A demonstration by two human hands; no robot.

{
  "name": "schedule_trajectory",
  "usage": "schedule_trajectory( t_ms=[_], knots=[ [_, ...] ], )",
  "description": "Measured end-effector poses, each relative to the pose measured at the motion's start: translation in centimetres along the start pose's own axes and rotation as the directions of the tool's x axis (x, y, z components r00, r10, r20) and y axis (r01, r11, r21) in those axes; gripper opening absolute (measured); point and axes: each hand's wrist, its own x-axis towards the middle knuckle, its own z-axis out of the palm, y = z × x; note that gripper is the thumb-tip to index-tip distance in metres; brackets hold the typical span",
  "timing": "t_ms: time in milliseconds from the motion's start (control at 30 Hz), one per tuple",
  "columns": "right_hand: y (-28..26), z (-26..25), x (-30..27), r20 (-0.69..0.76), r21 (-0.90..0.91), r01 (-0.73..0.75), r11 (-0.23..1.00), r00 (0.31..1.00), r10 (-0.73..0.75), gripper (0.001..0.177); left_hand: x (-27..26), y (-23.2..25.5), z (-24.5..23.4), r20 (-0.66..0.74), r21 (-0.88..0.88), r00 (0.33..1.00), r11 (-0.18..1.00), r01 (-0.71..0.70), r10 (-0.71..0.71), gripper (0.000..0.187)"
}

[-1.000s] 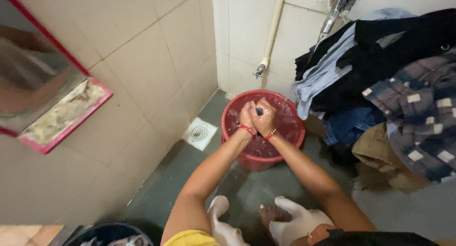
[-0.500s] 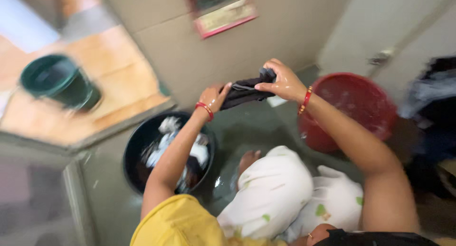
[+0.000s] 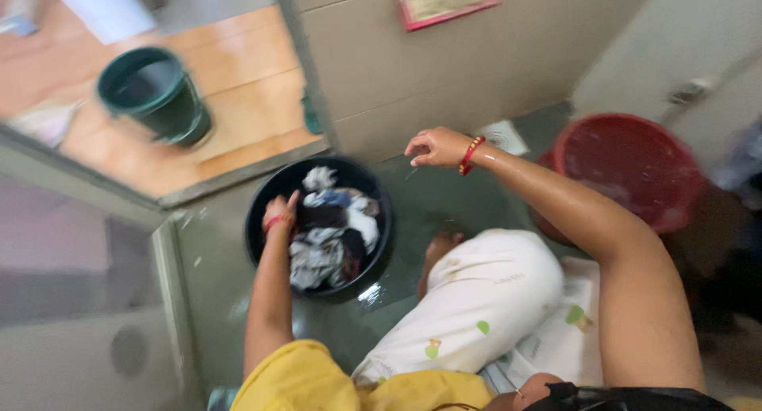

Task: The person washes various pieces of clothing by hand in a bucket of soapy water, rubbing, squeezing, and rinsing each item individually before placing it into a different basin.

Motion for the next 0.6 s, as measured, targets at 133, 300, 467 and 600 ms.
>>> schedule_trajectory(
  t_ms=[133, 300, 467, 600],
  knots=[
    [0.1, -6.9, -11.4, -0.260, -0.092, -0.050, 0.995, 0.965, 0.024, 0.038, -1.0, 6.4, 3.3, -0.005, 0.510, 0.993, 0.854, 0.103, -0.116, 0.078],
    [1.8, -13.9, -27.5, -0.686, -0.090, -0.393, 0.915, 0.691, 0.229, 0.033, -3.6, 24.8, 5.5, 0.276, 0.211, 0.823, 0.804, -0.556, 0.496, 0.074],
    [8.1, -18.6, -44.0, -0.935, -0.259, -0.696, 0.670, 0.355, 0.008, 0.023, -16.1, 45.8, 7.0, 0.330, -0.029, 0.320, 0.348, -0.937, 0.888, 0.068],
    [13.3, -22.4, -55.4, -0.992, -0.110, -0.897, 0.429, 0.126, 0.011, 0.022, -25.8, 56.5, 12.9, 0.545, 0.155, -0.045, -0.153, -0.976, 0.837, 0.076]
  ],
)
